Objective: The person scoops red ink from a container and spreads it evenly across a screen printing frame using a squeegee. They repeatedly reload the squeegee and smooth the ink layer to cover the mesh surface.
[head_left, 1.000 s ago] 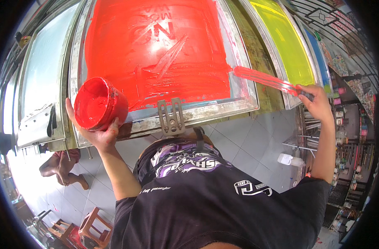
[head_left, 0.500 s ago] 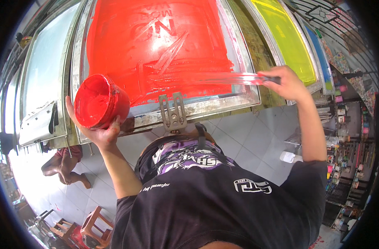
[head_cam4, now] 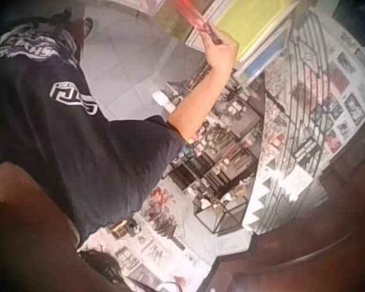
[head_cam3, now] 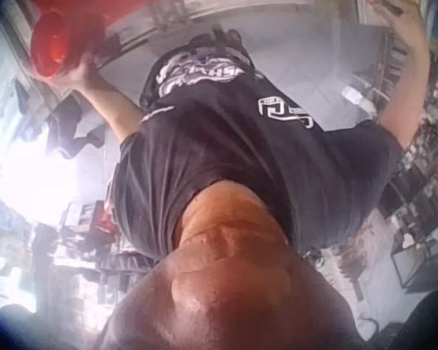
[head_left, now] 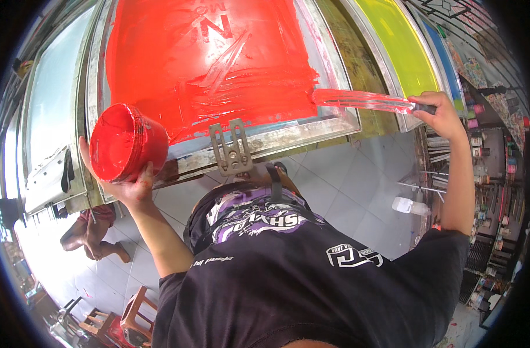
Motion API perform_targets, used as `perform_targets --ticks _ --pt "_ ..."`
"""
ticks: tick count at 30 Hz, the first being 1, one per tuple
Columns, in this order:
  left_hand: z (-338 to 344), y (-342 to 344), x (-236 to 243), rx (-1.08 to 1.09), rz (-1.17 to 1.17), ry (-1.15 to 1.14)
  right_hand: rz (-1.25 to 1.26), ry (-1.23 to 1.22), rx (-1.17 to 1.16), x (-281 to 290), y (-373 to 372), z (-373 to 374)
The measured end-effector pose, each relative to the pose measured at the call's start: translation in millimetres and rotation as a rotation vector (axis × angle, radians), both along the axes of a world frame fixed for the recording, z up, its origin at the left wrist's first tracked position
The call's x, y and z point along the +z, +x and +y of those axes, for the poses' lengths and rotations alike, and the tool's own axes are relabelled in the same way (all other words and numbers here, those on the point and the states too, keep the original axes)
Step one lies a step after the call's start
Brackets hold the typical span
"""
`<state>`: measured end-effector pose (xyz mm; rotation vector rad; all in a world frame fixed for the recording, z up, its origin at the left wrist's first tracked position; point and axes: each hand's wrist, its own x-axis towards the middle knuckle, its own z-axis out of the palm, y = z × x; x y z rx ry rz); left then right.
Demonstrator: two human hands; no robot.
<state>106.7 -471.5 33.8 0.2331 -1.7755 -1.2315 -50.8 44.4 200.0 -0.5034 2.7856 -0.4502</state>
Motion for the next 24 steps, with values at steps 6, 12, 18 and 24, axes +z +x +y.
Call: perform_targets --ticks 6,12,18,24 --pt "5.6 -5.3 4.9 -0.051 0.010 0.065 -0.025 0.082 -0.064 -7.2 8.9 -11.0" --pt "5.7 -0.7 6.8 -0.053 0.009 0.098 0.000 0.085 0.036 -17.7 8.5 -18.7" --pt "-1.5 12.0 1.7 -0.002 -0.004 0.080 -0.050 0.057 0.041 -27.0 8.5 -36.9" --pt "-3.1 21.1 -1.2 0.018 0.017 0.098 -0.027 0.070 0.145 -33.5 6.3 -61.1"
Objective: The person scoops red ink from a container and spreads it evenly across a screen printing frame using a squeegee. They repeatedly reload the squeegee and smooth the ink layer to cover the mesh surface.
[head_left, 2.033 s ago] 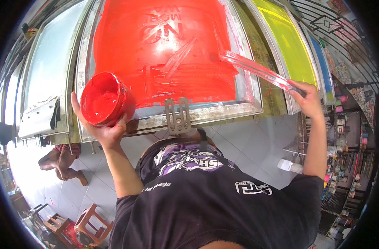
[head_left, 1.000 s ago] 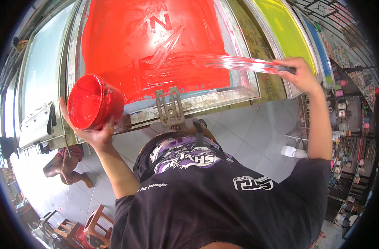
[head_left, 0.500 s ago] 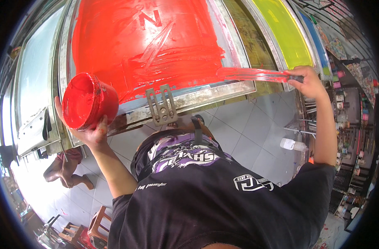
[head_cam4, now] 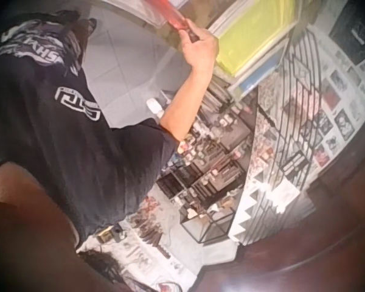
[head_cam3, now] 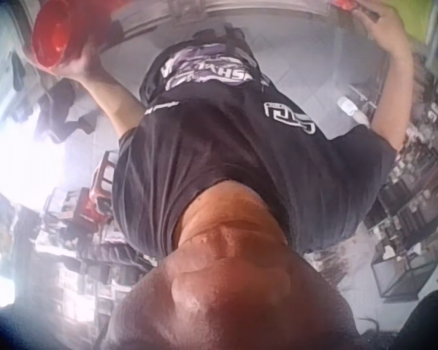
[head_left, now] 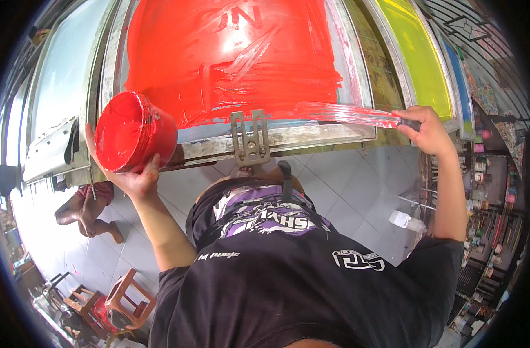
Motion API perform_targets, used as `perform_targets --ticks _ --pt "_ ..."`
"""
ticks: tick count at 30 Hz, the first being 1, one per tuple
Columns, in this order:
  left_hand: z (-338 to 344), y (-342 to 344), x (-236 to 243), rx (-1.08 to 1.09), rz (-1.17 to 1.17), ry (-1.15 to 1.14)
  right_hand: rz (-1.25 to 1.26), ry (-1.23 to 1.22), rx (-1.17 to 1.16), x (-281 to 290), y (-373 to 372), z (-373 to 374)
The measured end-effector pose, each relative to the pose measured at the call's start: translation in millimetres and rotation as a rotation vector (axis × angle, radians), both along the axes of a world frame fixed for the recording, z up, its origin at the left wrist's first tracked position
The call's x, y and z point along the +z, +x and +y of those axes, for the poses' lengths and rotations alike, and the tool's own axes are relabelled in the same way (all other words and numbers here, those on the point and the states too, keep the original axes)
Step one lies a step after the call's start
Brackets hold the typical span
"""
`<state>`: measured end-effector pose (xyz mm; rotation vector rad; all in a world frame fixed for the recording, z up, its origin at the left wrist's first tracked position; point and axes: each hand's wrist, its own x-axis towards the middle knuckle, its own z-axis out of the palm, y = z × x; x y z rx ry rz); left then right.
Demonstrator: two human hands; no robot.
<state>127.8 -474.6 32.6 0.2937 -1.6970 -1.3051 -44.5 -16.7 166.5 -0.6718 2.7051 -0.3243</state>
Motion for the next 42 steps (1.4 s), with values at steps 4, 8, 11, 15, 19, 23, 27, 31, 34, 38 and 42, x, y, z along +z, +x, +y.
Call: perform_targets --ticks 4,8,11,15,19,23,27,31,34,38,42 --pt "-0.8 3.4 -1.5 0.006 -0.007 0.002 -0.005 -0.058 0.061 -7.8 -0.6 -14.2" --pt "3.4 5.9 0.0 -0.010 -0.004 0.040 0.009 -0.069 0.123 -12.1 -1.0 -31.2" --pt "5.6 8.4 0.1 0.019 0.002 0.050 0.025 -0.044 0.181 -12.5 -3.8 -40.9" --pt "4.8 14.8 -3.3 0.041 -0.019 0.023 0.019 -0.017 0.222 -9.6 -7.3 -54.7" --pt "9.7 19.1 -3.1 0.072 -0.034 0.029 0.018 -0.002 0.252 -11.5 -13.8 -63.1" --pt "10.3 27.1 -2.3 0.091 -0.039 0.019 0.098 -0.041 0.366 -16.3 -18.2 -70.9" --pt "11.8 33.2 3.7 0.136 0.013 0.060 0.065 -0.066 0.397 -13.7 -20.2 -83.8" --pt "9.1 44.1 5.4 0.166 0.052 0.059 0.070 -0.057 0.452 -13.8 -24.6 -97.2" --pt "12.6 50.4 9.0 0.193 0.081 0.058 0.130 -0.114 0.511 -20.8 -27.0 -102.5" --pt "15.0 58.0 9.7 0.230 0.091 0.047 0.119 -0.109 0.557 -18.9 -32.0 -112.4" --pt "24.4 62.9 12.2 0.286 0.097 0.075 0.092 -0.039 0.549 -11.9 -33.5 -130.0"
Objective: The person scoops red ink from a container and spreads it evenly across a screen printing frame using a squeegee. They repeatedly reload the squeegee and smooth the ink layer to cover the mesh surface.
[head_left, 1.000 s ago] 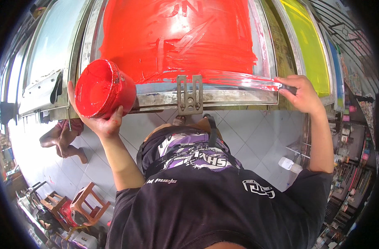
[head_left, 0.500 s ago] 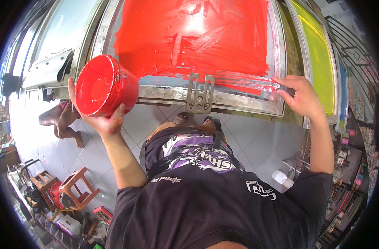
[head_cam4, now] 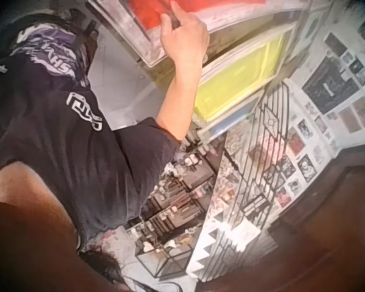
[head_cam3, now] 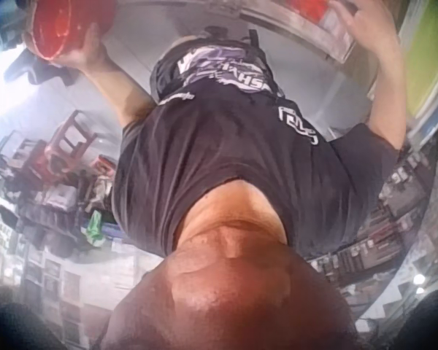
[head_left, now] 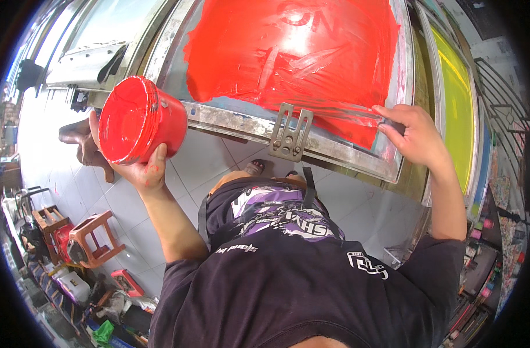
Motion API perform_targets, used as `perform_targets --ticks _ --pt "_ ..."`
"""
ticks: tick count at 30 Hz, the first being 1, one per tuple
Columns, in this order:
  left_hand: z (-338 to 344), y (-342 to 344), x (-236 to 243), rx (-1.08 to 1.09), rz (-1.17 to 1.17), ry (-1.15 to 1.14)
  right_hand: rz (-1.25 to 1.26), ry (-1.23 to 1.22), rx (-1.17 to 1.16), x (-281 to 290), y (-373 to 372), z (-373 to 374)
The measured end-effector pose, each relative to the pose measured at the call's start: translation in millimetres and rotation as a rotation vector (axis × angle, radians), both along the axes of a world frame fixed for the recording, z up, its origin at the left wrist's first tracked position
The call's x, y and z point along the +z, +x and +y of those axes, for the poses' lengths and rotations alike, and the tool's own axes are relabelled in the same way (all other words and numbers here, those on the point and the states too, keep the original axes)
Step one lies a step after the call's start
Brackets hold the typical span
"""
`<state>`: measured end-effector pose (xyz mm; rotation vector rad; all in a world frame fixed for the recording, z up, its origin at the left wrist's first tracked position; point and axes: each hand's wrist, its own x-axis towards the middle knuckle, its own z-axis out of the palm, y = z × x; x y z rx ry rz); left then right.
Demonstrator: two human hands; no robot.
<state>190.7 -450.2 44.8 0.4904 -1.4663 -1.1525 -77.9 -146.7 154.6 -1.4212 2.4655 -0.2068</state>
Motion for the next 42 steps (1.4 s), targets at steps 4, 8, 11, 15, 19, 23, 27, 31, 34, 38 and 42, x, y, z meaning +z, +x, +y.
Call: perform_targets --ticks 4,8,11,15,19,23,27,31,34,38,42 --pt "6.8 3.7 3.5 0.024 0.003 -0.007 0.021 -0.069 0.084 -9.0 -12.8 -5.0" --pt "9.5 8.7 3.7 0.048 0.017 -0.012 -0.086 -0.017 0.037 -3.4 -15.8 -21.3" --pt "11.3 11.8 4.1 0.064 0.032 -0.016 -0.104 -0.007 0.057 -4.1 -20.9 -29.1" --pt "16.0 13.9 3.0 0.132 0.026 -0.028 -0.143 0.013 0.074 -2.0 -24.0 -41.7" --pt "21.4 13.4 5.4 0.174 0.047 -0.003 -0.157 0.052 0.114 -2.5 -26.3 -57.1" --pt "15.6 16.0 4.5 0.206 0.041 -0.032 -0.157 -0.048 0.188 -14.7 -28.2 -66.7" --pt "8.8 16.7 3.3 0.199 0.038 -0.040 -0.191 -0.033 0.201 -16.9 -17.9 -88.3" --pt "3.2 11.8 7.8 0.169 0.064 -0.009 -0.332 -0.044 0.117 -23.9 -15.5 -100.2" --pt "-7.1 6.5 9.4 0.137 0.060 -0.026 -0.463 -0.142 -0.015 -29.8 -25.2 -85.3" --pt "-9.3 -23.3 18.6 -0.010 0.107 -0.002 -0.526 -0.351 -0.119 -12.6 -25.8 -59.9" --pt "-6.8 -60.7 30.7 -0.199 0.042 -0.004 -0.366 -0.522 -0.099 6.6 -24.4 -27.4"
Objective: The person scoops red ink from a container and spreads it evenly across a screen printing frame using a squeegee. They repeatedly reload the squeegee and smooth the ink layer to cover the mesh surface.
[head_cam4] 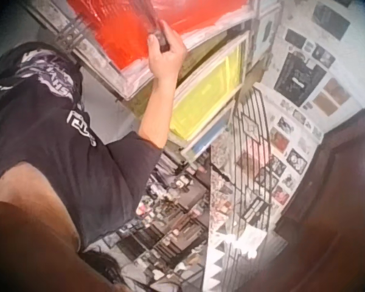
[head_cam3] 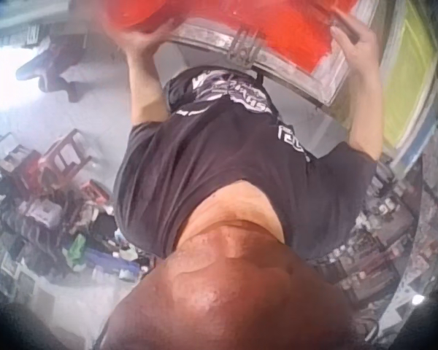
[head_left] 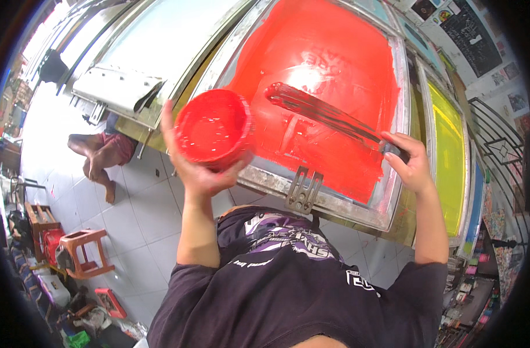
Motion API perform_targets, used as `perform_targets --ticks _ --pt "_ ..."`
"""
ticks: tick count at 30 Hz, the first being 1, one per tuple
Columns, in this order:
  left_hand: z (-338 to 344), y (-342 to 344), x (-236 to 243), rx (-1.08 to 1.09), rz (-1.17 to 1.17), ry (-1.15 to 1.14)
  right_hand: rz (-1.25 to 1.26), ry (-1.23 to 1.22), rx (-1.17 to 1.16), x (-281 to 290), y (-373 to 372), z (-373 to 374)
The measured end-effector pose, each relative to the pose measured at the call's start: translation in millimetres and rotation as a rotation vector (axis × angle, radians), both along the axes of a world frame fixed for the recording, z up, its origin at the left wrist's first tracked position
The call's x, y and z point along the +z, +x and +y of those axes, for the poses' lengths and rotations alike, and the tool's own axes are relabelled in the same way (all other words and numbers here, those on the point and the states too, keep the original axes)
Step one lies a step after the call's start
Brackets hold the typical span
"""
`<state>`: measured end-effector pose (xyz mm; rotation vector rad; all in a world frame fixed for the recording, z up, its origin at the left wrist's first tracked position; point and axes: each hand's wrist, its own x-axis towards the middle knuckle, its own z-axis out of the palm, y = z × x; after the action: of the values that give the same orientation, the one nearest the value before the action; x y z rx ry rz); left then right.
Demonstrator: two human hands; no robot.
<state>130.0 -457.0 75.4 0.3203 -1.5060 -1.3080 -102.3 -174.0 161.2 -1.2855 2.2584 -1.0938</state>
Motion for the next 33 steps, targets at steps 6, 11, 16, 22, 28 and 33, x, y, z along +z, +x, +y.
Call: perform_targets --ticks 6,11,16,22,28,33 --pt "11.9 -42.4 4.2 -0.189 0.021 0.090 0.584 -0.189 -0.154 21.9 25.7 26.1" --pt "16.5 -62.0 7.2 -0.170 -0.026 -0.020 1.126 -0.164 -0.208 33.5 52.3 31.6" --pt "20.2 -72.5 5.8 -0.112 -0.004 -0.068 1.367 -0.029 -0.035 54.4 72.1 32.7" --pt "16.0 -73.7 -0.9 0.036 0.019 -0.245 1.396 0.068 0.101 78.0 76.9 44.2" --pt "14.7 -65.4 -1.0 0.072 -0.023 -0.323 1.410 0.129 0.152 99.5 80.2 48.9" --pt "12.2 -62.5 -1.7 0.061 -0.066 -0.266 1.305 0.154 0.075 92.3 80.4 55.0"
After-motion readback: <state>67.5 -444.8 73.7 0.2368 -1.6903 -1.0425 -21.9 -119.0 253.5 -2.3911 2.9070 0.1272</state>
